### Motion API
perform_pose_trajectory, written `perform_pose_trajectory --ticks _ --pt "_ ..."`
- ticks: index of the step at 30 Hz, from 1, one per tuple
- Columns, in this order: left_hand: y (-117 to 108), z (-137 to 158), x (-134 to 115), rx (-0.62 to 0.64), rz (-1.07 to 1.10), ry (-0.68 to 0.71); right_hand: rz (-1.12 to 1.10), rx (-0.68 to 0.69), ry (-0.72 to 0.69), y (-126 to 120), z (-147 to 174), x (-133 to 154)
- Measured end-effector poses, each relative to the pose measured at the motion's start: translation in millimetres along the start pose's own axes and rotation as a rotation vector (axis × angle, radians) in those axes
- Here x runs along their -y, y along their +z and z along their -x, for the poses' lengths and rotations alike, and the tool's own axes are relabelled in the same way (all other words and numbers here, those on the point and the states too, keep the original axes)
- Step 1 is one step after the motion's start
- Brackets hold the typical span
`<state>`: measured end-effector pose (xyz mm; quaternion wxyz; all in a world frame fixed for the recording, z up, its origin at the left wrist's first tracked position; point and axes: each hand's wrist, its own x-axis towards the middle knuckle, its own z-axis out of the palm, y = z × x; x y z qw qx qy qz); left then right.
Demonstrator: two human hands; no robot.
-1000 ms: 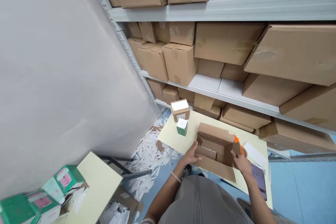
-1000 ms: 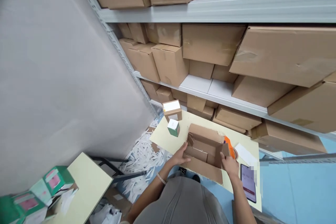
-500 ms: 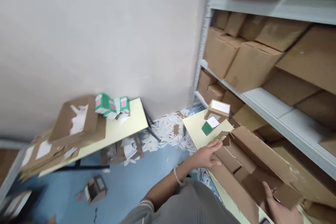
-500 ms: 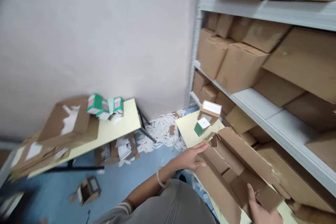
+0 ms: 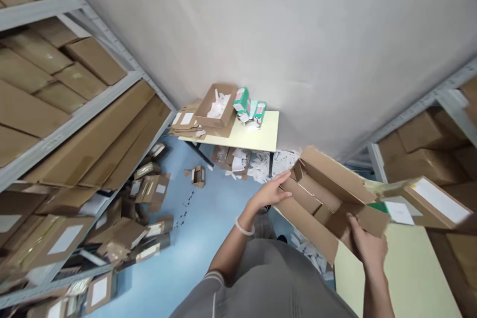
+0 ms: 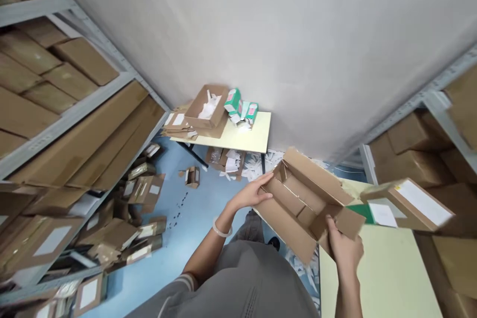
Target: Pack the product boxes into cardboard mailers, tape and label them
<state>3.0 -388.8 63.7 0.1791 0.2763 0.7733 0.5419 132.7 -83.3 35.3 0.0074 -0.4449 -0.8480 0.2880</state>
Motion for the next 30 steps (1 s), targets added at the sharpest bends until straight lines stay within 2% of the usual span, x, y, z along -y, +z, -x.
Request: perform_pose_trajectory --ticks 5,8,11,14,17,20,22,24,27,30 --pt "-81.4 1.4 62.1 -0.16 -0.016 -0.056 -0.075 0.081 -0.119 95.1 -28.1 84.0" --pt "-133.4 -10.3 106.4 -0.211 -0.038 -0.103 -0.002 0.116 -0.136 144.2 -39.7 146.8" --pt "-190.6 -27.9 139.4 -0.228 -0.06 -0.178 0.091 0.151 -0.155 182.8 -47.3 213.7" --pt "-256.7 -45.6 155.3 -0.239 -0.074 -0.231 0.094 0.158 -0.172 212.3 -53.0 276.6" --pt "-333.4 -61.4 166.1 -0.254 -0.108 -0.194 0.074 0.148 -0.15 232.0 -54.8 329.8" --pt "-414.6 -81.0 186.0 -0.371 -0.238 -0.161 0.12 0.149 -0.109 241.1 -50.1 367.6" --pt "-463.4 -101.1 205.3 -0.529 -0.379 -0.301 0.166 0.139 -0.078 242.9 -44.8 382.5" --pt "-500.8 -127.3 226.6 -0.59 -0.465 -0.547 0.205 0.132 -0.045 242.8 -40.2 389.6" --pt "-528.6 -169.7 255.5 -0.487 -0.499 -0.893 0.259 0.136 -0.003 239.9 -37.4 388.9" --pt "-528.0 -200.8 275.5 -0.389 -0.515 -1.002 0.301 0.122 0.016 234.7 -38.1 380.6"
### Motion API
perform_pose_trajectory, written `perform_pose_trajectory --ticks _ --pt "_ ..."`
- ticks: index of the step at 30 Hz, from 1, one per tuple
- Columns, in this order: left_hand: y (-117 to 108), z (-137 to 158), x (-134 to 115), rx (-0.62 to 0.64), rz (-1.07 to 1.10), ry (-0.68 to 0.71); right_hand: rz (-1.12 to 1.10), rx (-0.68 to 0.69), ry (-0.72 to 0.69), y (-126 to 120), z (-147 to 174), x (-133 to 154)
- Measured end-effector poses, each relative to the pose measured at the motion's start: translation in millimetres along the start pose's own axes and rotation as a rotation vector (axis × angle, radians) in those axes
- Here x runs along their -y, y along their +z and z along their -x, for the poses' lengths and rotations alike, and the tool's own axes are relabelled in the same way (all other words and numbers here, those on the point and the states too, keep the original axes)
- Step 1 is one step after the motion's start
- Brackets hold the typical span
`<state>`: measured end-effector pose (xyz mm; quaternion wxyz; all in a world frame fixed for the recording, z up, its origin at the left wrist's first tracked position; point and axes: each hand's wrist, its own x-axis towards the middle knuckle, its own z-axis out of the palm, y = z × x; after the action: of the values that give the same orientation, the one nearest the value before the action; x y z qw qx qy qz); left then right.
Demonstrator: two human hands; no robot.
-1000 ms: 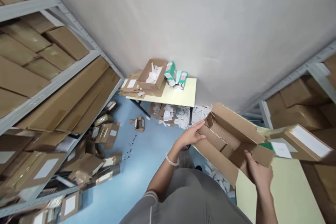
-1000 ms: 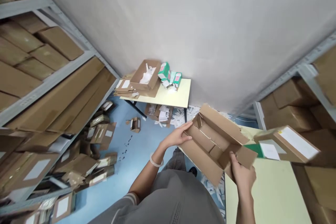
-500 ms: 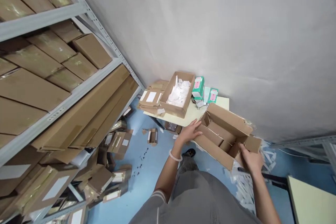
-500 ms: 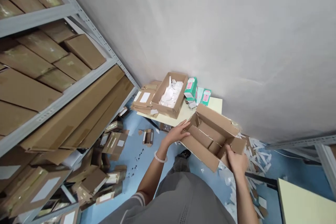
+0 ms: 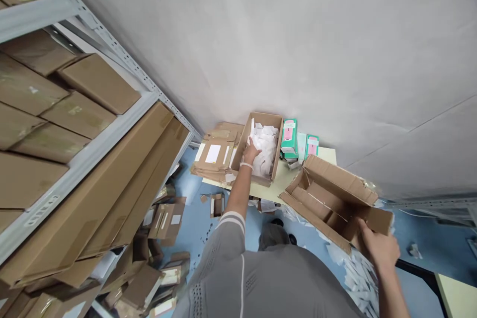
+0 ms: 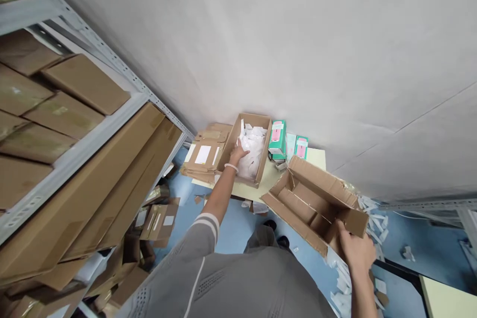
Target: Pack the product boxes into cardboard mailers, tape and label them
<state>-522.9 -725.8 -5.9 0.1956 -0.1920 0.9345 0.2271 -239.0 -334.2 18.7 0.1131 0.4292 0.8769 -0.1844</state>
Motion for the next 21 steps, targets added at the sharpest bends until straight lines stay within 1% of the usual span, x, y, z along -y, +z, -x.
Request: perform_pose_trajectory --ticks 4,6,8,12,17,19,21 --pt "21.0 -8.9 -10.7 0.028 -0.028 -0.002 -0.001 -0.034 0.017 -2.8 0.4 -14.7" --pt "24.9 -8.9 -11.1 0.041 -0.023 0.024 -0.016 -0.056 0.053 -3.4 1.8 -19.9" --pt "22.6 -8.3 -10.3 0.039 -0.005 0.061 -0.029 -0.061 0.092 -4.3 3.5 -22.8" --pt "2.5 -4.3 -5.0 -0.03 0.071 0.158 -0.038 -0.032 0.148 -8.8 5.4 -22.0" --pt "-33.2 7.1 10.9 -0.157 0.195 0.298 -0.022 -0.038 0.101 -16.3 4.7 -11.3" --pt "-46.5 15.6 16.7 -0.19 0.23 0.35 -0.034 -0.059 0.101 -18.4 5.5 -5.4" --pt "-57.8 30.4 18.9 -0.218 0.297 0.443 -0.054 -0.076 0.109 -19.2 7.7 0.5"
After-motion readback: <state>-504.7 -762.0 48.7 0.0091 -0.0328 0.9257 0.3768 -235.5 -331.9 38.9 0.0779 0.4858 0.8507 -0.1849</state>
